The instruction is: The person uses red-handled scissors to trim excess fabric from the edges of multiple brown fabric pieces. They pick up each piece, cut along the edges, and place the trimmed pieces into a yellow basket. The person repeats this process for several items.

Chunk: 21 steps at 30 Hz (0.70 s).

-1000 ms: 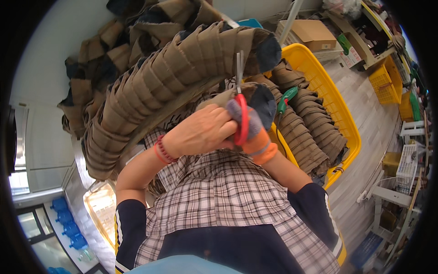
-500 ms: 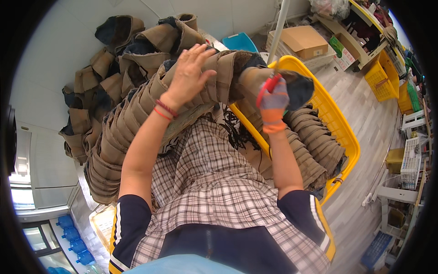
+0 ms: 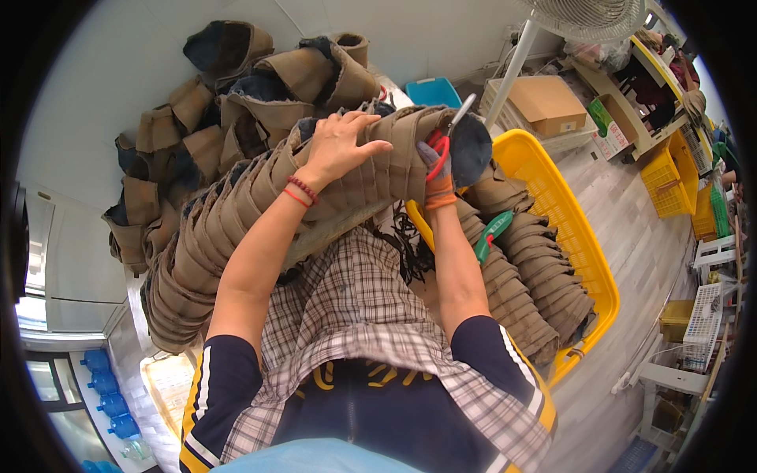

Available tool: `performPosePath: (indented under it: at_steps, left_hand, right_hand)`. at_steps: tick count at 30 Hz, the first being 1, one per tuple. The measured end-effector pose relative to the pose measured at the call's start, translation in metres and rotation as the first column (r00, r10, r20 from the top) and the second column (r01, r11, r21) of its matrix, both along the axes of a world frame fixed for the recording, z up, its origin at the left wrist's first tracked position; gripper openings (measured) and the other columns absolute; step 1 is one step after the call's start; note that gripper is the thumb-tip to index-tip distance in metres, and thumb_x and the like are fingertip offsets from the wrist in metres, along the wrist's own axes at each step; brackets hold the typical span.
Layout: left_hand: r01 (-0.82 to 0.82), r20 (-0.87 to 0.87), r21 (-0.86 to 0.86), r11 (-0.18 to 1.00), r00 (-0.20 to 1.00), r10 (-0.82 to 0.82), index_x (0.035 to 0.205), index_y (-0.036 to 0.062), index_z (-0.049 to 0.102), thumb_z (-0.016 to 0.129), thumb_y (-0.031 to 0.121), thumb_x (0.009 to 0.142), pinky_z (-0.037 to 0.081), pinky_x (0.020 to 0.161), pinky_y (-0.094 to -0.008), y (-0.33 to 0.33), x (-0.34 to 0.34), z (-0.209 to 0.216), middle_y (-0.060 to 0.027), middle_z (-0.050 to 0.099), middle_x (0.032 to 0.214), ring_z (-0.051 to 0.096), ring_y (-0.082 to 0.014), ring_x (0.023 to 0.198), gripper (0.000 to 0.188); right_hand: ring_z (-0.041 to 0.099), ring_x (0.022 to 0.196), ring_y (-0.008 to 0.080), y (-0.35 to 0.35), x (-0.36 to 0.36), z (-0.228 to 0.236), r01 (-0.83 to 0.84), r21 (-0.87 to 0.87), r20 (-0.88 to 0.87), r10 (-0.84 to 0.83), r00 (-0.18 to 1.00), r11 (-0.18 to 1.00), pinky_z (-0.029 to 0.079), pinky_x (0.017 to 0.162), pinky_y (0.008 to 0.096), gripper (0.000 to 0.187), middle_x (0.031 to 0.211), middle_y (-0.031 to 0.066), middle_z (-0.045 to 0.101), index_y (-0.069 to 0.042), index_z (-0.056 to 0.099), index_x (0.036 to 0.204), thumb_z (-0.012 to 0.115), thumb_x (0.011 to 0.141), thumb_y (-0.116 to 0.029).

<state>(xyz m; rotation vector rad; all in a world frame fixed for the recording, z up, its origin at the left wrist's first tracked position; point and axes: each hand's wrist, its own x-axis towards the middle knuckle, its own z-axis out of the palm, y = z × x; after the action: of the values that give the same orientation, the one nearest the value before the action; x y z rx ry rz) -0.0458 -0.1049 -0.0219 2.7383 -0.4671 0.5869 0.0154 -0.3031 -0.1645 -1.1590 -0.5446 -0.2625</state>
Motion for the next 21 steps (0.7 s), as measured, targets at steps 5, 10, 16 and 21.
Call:
performPosePath:
  at_steps: [5, 10, 16, 21]
  left_hand:
    - [-0.082, 0.168, 0.137, 0.987, 0.984, 0.059, 0.116, 0.0107, 0.060, 0.061, 0.058, 0.074, 0.032, 0.097, -0.0483, -0.005, -0.002, -0.011, -0.0104, 0.055, 0.122, 0.050, -0.0296, 0.111, 0.063]
    - [-0.032, 0.284, 0.129, 0.991, 0.959, -0.006, 0.120, 0.0114, 0.057, 0.067, 0.045, 0.076, 0.023, 0.104, -0.0548, -0.020, -0.008, -0.003, -0.0133, 0.049, 0.130, 0.040, -0.0289, 0.125, 0.056]
    - [0.048, 0.317, 0.099, 0.994, 0.945, -0.078, 0.117, 0.0104, 0.058, 0.070, 0.034, 0.076, 0.029, 0.102, -0.0503, -0.029, -0.017, 0.016, -0.0133, 0.050, 0.128, 0.043, -0.0292, 0.122, 0.048]
    - [0.146, 0.268, -0.161, 0.976, 0.958, -0.100, 0.115, 0.0053, 0.059, 0.067, 0.010, 0.081, 0.037, 0.099, -0.0394, 0.002, -0.078, 0.034, -0.0141, 0.047, 0.133, 0.048, -0.0289, 0.118, 0.035]
  right_hand:
    - [0.059, 0.100, 0.0177, 0.001, -0.012, -0.011, 0.137, -0.071, -0.016, -0.139, 0.990, 0.988, 0.049, 0.086, 0.0264, 0.028, 0.114, 0.0106, 0.057, 0.002, 0.051, 0.117, 0.051, 0.094, -0.013]
    - [0.054, 0.104, 0.0190, -0.022, -0.025, -0.014, 0.229, -0.170, -0.013, -0.235, 0.972, 0.958, 0.044, 0.090, 0.0304, 0.028, 0.111, 0.0100, 0.057, 0.001, 0.053, 0.117, 0.047, 0.096, -0.017]
    - [0.054, 0.060, 0.0116, -0.050, -0.059, 0.017, -0.055, 0.380, -0.341, 0.195, 0.920, 0.924, 0.043, 0.052, 0.0231, 0.020, 0.077, 0.0028, 0.058, -0.008, 0.057, 0.094, 0.054, 0.094, -0.027]
    - [0.061, 0.066, 0.0261, -0.131, -0.095, -0.048, 0.529, -0.601, -0.309, -0.784, 0.538, 0.599, 0.048, 0.058, 0.0351, 0.039, 0.079, 0.0115, 0.064, -0.003, 0.060, 0.090, 0.062, 0.083, -0.041]
